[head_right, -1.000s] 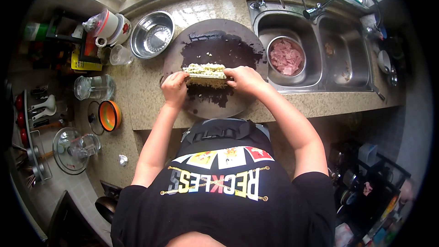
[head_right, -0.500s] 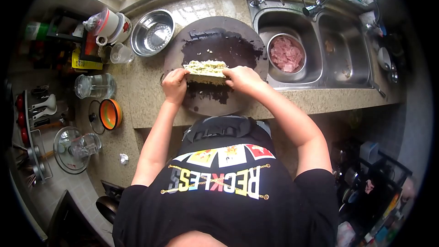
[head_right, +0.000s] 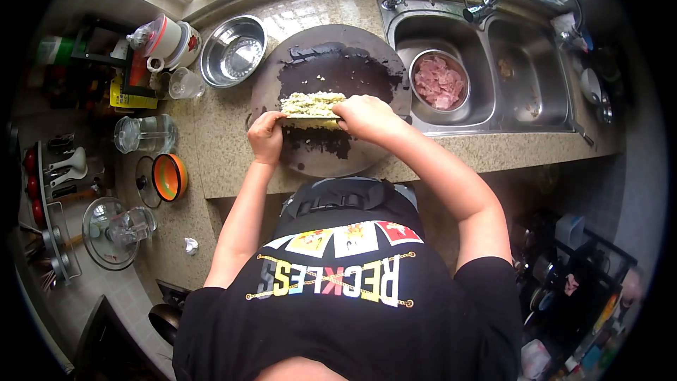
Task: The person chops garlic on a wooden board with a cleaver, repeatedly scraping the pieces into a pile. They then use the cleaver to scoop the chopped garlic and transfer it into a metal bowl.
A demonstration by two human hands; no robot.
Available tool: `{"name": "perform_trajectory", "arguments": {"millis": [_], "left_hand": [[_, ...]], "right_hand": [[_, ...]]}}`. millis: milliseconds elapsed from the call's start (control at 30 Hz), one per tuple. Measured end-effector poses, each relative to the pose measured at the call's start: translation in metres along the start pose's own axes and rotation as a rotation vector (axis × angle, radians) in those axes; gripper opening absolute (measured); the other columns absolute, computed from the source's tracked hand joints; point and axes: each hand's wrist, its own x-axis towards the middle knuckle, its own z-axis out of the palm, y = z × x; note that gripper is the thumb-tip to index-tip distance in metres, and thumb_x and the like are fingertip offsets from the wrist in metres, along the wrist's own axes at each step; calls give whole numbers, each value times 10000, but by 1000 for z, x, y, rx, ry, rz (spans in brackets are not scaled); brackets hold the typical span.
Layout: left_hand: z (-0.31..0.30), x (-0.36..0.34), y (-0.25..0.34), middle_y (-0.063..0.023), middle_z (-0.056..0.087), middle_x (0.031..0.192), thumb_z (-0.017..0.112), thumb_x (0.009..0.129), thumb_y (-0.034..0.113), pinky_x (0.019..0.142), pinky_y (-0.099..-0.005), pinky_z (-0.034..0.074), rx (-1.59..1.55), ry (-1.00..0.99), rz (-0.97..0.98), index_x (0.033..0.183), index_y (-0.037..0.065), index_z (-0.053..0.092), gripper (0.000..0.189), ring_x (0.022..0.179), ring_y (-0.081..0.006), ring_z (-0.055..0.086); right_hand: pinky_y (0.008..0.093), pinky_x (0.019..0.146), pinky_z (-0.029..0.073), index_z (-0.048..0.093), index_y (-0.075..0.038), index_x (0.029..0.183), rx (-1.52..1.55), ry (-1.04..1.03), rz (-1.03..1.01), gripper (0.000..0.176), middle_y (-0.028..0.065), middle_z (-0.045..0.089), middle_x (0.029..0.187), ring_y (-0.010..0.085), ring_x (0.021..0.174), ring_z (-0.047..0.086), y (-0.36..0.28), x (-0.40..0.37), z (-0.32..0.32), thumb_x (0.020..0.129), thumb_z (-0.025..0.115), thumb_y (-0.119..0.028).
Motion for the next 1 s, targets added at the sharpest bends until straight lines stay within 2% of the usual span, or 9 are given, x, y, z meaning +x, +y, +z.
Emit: {"name": "perform_trajectory", "arguments": {"millis": [67, 333, 467, 533, 733, 1000], "left_hand": [[-1, 1, 1, -91, 716, 895, 598, 755, -76, 762, -360, 544, -41, -12, -31, 875, 72, 707, 220, 844, -286, 692], [-12, 14, 32, -73, 717, 876, 642, 769, -29, 739, -358, 538, 174, -21, 146, 850, 83, 694, 147, 830, -273, 693], [-7, -1, 23, -78, 715, 874, 632, 768, -38, 739, -363, 539, 176, -31, 101, 856, 84, 696, 163, 832, -276, 692], [-4, -8, 14, -83, 715, 873, 629, 762, -52, 744, -362, 543, 113, 26, 68, 858, 81, 700, 179, 836, -275, 696], [-4, -11, 6, -90, 720, 879, 629, 739, -74, 757, -352, 547, -17, 21, -46, 860, 73, 706, 205, 838, -278, 701], [-10, 0, 21, -77, 720, 888, 640, 756, -45, 757, -363, 543, 139, -32, 87, 855, 76, 699, 168, 850, -277, 693]], "right_hand": [[491, 799, 528, 655, -73, 1026, -9, 5, -7, 217, 170, 695, 905, 376, 917, 671, -1, -3, 2, 863, 661, -216], [509, 759, 498, 599, -83, 972, 193, 95, -3, 189, 197, 671, 879, 405, 896, 648, 36, -7, 38, 853, 676, -207], [505, 773, 506, 625, -84, 984, 90, 18, 12, 184, 180, 683, 896, 391, 907, 655, 23, -6, 23, 856, 670, -208], [502, 779, 511, 636, -80, 987, 65, 12, 4, 185, 174, 688, 907, 384, 911, 659, 12, -5, 15, 857, 668, -208], [495, 787, 524, 655, -69, 994, -16, -13, -13, 185, 164, 698, 934, 368, 924, 669, -7, -7, 1, 869, 653, -205], [505, 785, 517, 621, -83, 992, 105, 28, 38, 190, 196, 682, 886, 390, 905, 662, 19, -9, 29, 858, 665, -210]]}}
